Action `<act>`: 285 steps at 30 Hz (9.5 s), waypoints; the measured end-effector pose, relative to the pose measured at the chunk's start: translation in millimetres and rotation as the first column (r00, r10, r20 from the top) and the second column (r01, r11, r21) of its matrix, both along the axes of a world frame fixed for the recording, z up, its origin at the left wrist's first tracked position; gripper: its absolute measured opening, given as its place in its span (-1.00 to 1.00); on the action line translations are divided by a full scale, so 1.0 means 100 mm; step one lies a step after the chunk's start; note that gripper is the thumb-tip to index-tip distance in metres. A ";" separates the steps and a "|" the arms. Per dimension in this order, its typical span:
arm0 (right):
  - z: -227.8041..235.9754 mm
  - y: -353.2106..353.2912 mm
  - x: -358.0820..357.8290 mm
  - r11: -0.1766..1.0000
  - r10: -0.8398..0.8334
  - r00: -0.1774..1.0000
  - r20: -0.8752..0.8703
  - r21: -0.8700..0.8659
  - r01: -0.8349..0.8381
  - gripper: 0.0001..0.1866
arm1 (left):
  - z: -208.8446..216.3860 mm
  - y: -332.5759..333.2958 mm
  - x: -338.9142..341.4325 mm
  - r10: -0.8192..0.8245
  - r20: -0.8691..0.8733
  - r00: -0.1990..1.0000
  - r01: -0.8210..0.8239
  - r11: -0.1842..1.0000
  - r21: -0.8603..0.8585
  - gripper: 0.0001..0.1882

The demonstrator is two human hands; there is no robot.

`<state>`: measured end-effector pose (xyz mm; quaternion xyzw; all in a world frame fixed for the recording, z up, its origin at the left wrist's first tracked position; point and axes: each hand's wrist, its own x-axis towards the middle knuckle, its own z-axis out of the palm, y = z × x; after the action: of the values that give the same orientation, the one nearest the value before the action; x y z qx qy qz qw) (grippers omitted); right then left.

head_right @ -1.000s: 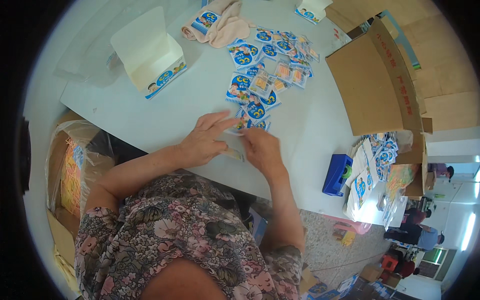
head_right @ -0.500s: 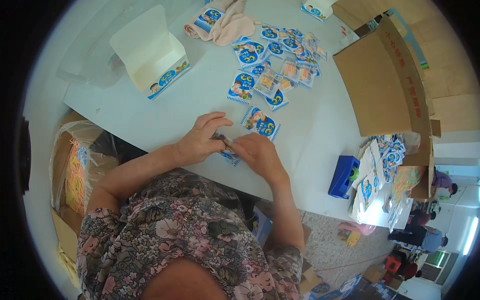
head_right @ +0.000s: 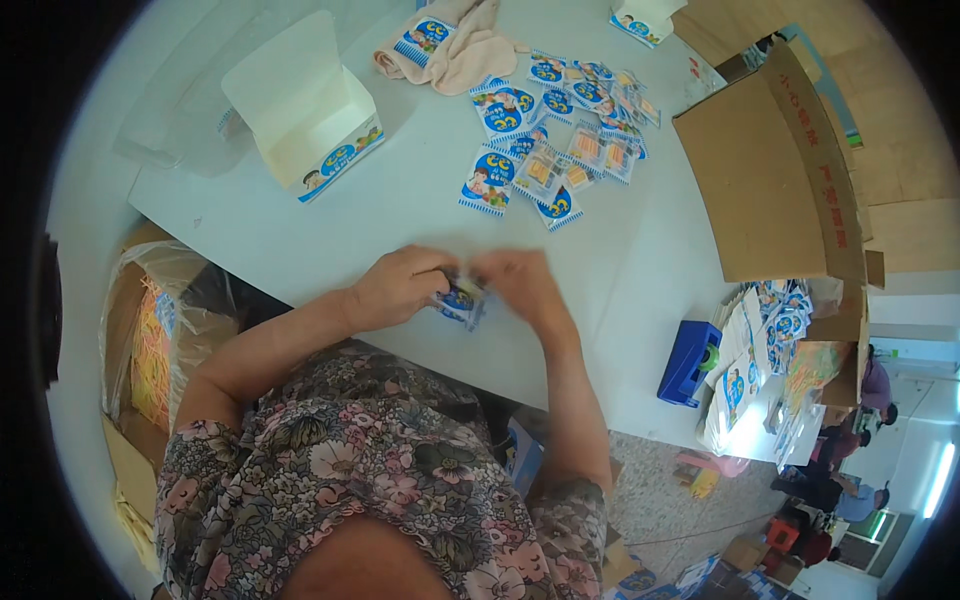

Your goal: Organizing small label packets into stacks, securing them with rubber bands, and placing them into cardboard boxes.

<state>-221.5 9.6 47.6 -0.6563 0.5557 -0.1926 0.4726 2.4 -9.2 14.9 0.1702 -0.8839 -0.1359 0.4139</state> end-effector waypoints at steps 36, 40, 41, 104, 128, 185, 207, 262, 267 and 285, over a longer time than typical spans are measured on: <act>0.11 -0.76 -0.17 0.809 -0.561 0.543 -0.625 -0.553 0.200 -0.68 | -0.14 -0.29 0.17 -0.120 -0.058 0.991 0.131 0.957 0.258 -0.63; -0.06 -0.19 0.07 0.923 -0.298 0.889 -0.348 -0.342 0.175 -0.71 | -0.04 -0.30 0.20 0.013 -0.048 0.999 -0.003 0.979 0.204 -0.67; -0.08 -0.16 0.09 0.967 -0.074 0.986 -0.151 -0.251 0.034 -0.67 | -0.04 -0.30 0.20 0.010 -0.036 0.999 -0.003 0.981 0.195 -0.67; -0.11 0.09 0.52 0.884 -0.358 0.930 0.086 -0.291 0.367 -0.72 | -0.07 0.30 1.24 0.290 -0.240 0.926 0.018 0.602 0.798 -0.89; -0.64 -1.43 0.92 0.671 -0.171 0.831 -0.529 -0.680 -0.295 -0.54 | -0.31 -0.29 1.59 0.417 0.144 0.897 -0.436 0.789 0.434 -0.82; -0.10 -1.84 1.59 0.562 0.102 0.705 -0.701 -0.544 -0.623 -0.76 | -0.17 0.34 1.42 0.278 -0.414 0.867 0.289 0.397 0.871 -0.72; 0.63 -0.33 1.53 0.984 -0.039 0.743 0.668 -0.103 0.144 -0.91 | -0.17 0.25 1.39 0.369 -0.504 0.781 0.337 0.431 0.837 -0.93; -0.04 -1.37 1.38 0.328 0.272 0.476 -0.836 -0.384 -0.863 -0.87 | -0.22 0.29 1.54 0.410 -0.506 0.759 0.313 0.452 0.835 -0.87; -0.03 -1.41 1.25 0.456 0.302 0.612 -0.731 -0.453 -0.766 -0.96 | -0.21 0.25 1.53 0.378 -0.532 0.757 0.337 0.472 0.815 -0.86; 0.67 -0.06 1.64 0.952 -0.057 0.817 0.574 -0.215 0.217 -0.92 | -0.11 0.26 1.31 0.443 -0.521 0.729 0.250 0.536 0.806 -0.88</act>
<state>-57.9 3.4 114.7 -0.5868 0.4068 -0.4844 0.5055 133.4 16.6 3.6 0.3377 -0.4796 -0.5673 0.5780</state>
